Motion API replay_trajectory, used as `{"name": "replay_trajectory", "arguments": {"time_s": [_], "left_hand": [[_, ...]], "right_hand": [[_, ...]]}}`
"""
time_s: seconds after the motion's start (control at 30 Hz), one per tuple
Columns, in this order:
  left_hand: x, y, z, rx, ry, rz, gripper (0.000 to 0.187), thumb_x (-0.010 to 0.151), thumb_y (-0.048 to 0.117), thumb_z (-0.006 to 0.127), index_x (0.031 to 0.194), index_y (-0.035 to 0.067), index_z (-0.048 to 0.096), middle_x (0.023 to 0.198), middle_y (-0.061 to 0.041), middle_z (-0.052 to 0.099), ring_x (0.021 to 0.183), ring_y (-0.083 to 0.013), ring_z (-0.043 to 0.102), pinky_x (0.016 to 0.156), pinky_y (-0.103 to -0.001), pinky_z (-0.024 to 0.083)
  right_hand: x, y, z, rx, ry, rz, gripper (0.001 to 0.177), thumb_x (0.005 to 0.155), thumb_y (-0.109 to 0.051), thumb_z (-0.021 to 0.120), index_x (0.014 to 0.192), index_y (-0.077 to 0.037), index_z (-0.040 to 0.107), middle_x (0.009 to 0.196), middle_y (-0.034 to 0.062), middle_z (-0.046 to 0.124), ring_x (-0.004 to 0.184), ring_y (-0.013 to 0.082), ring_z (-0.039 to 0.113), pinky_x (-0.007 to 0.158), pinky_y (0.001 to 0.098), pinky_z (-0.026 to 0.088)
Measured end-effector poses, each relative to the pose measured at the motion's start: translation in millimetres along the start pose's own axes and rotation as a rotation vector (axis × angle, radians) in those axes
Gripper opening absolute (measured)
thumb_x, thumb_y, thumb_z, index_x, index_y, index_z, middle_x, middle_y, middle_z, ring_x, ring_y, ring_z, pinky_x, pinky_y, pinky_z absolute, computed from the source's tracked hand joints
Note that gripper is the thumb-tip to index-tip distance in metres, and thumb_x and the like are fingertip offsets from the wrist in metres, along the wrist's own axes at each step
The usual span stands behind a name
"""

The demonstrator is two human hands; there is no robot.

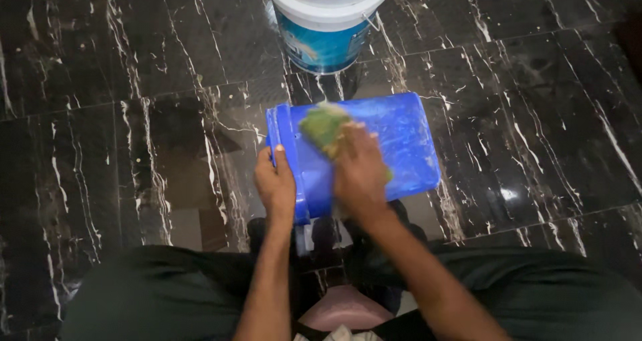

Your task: The person scrubs the inside of a white bucket lid with a green and yellow cloth, then scrubs the inside and outside of a blue plastic container with the same cloth.

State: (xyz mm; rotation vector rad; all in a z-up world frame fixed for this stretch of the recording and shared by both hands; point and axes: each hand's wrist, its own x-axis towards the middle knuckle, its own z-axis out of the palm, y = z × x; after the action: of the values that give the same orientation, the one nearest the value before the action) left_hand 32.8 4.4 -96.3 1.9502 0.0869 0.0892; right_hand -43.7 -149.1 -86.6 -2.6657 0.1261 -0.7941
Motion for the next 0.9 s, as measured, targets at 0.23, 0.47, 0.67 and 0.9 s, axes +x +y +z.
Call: {"name": "replay_trajectory", "arguments": {"time_s": [0.23, 0.47, 0.67, 0.9], "left_hand": [[-1.3, 7.1, 0.5, 0.001, 0.01, 0.003, 0.032, 0.105, 0.029, 0.055, 0.103, 0.0, 0.068, 0.071, -0.011, 0.064, 0.062, -0.0187, 0.059, 0.059, -0.039, 0.048], [1.5, 0.5, 3.7, 0.041, 0.003, -0.033, 0.032, 0.105, 0.028, 0.057, 0.101, -0.001, 0.068, 0.074, -0.012, 0.067, 0.064, -0.0207, 0.062, 0.063, -0.039, 0.05], [0.6, 0.0, 2.6, -0.166, -0.061, -0.018, 0.029, 0.104, 0.027, 0.055, 0.105, 0.001, 0.067, 0.08, -0.008, 0.072, 0.069, -0.0155, 0.066, 0.062, -0.035, 0.053], [-3.8, 1.9, 3.5, -0.053, -0.024, -0.083, 0.032, 0.105, 0.028, 0.056, 0.108, -0.001, 0.069, 0.079, -0.014, 0.069, 0.067, -0.0205, 0.063, 0.064, -0.038, 0.051]], "right_hand": [[10.6, 87.7, -36.9, -0.131, 0.141, 0.369, 0.048, 0.094, -0.009, 0.056, 0.14, 0.007, 0.053, 0.139, 0.0301, 0.058, 0.129, 0.0487, 0.055, 0.114, 0.0571, 0.041], [-7.8, -31.2, -13.5, 0.114, 0.012, 0.015, 0.048, 0.097, -0.008, 0.057, 0.144, -0.004, 0.051, 0.149, 0.0333, 0.048, 0.135, 0.0551, 0.05, 0.115, 0.0577, 0.039], [-10.1, -28.4, -24.9, 0.079, -0.08, -0.071, 0.044, 0.093, -0.004, 0.056, 0.136, -0.009, 0.062, 0.147, 0.0271, 0.056, 0.135, 0.0474, 0.056, 0.119, 0.0546, 0.04], [-5.6, 79.2, -40.3, -0.257, 0.083, 0.407, 0.05, 0.089, -0.004, 0.06, 0.138, 0.0, 0.059, 0.141, 0.0284, 0.058, 0.125, 0.0465, 0.057, 0.103, 0.0523, 0.048]]}}
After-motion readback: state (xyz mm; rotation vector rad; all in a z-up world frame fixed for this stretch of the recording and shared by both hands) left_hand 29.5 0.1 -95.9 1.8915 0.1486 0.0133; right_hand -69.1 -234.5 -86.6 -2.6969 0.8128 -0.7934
